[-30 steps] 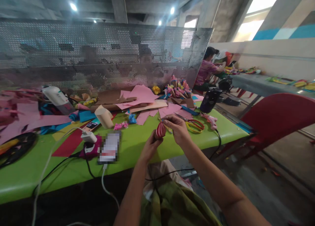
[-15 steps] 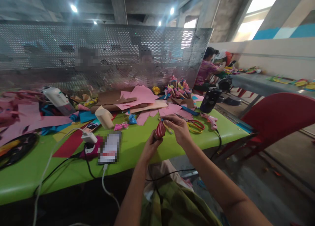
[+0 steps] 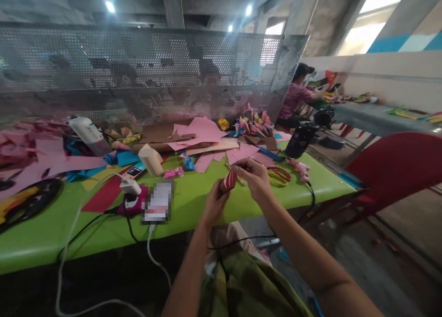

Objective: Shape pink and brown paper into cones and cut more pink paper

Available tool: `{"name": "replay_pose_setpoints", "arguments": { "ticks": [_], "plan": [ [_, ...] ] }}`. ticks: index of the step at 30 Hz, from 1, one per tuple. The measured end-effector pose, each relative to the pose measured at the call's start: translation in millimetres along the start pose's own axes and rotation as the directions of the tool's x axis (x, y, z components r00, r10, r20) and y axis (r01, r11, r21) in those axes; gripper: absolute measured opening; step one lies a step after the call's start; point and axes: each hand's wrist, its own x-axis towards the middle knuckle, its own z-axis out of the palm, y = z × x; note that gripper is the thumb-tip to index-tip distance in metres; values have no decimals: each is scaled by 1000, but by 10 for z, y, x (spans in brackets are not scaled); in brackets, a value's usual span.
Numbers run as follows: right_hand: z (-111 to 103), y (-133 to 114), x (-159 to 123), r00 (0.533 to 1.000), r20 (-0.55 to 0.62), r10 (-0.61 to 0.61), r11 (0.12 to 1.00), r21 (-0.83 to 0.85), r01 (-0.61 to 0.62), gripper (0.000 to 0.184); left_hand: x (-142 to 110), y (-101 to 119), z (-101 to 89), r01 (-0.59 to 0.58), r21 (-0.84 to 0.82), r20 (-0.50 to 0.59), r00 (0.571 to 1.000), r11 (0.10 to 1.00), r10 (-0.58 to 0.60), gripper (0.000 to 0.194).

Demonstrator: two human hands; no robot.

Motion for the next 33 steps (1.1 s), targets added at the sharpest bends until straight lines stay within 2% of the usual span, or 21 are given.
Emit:
{"name": "replay_pose_setpoints", "arguments": {
  "ticks": [5, 9, 13, 17, 22, 28, 33],
  "plan": [
    [-2, 8, -2, 999, -7, -34, 998, -44, 34, 22, 5, -17, 1, 25, -16, -9, 1000, 1000, -25, 34],
    [-15, -21, -12, 997, 38, -67, 992, -101, 70, 24, 8, -23, -25, 63, -65, 4, 998, 996, -63, 44],
    [-33, -27, 1, 995, 100, 25, 1000, 14, -26, 39, 10, -40, -50, 76, -101, 2, 997, 992, -76, 56],
    [-33, -2, 64, 992, 106, 72, 984, 156, -89, 30, 19, -86, -61, 122, -130, -11, 992, 984, -124, 62],
    [-28, 13, 132, 973, 189, 134, 968, 186, -170, 27, 23, -104, -75, 142, -126, 19, 990, 982, -141, 62],
    [-26, 39, 114, 965, 217, 145, 950, 243, -197, 25, 19, -90, -84, 180, -150, 10, 984, 972, -180, 58],
    [-54, 105, 89, 940, 258, 223, 911, 289, -295, 35, 10, -66, -82, 198, -217, -4, 979, 956, -203, 59]
  ]
}}
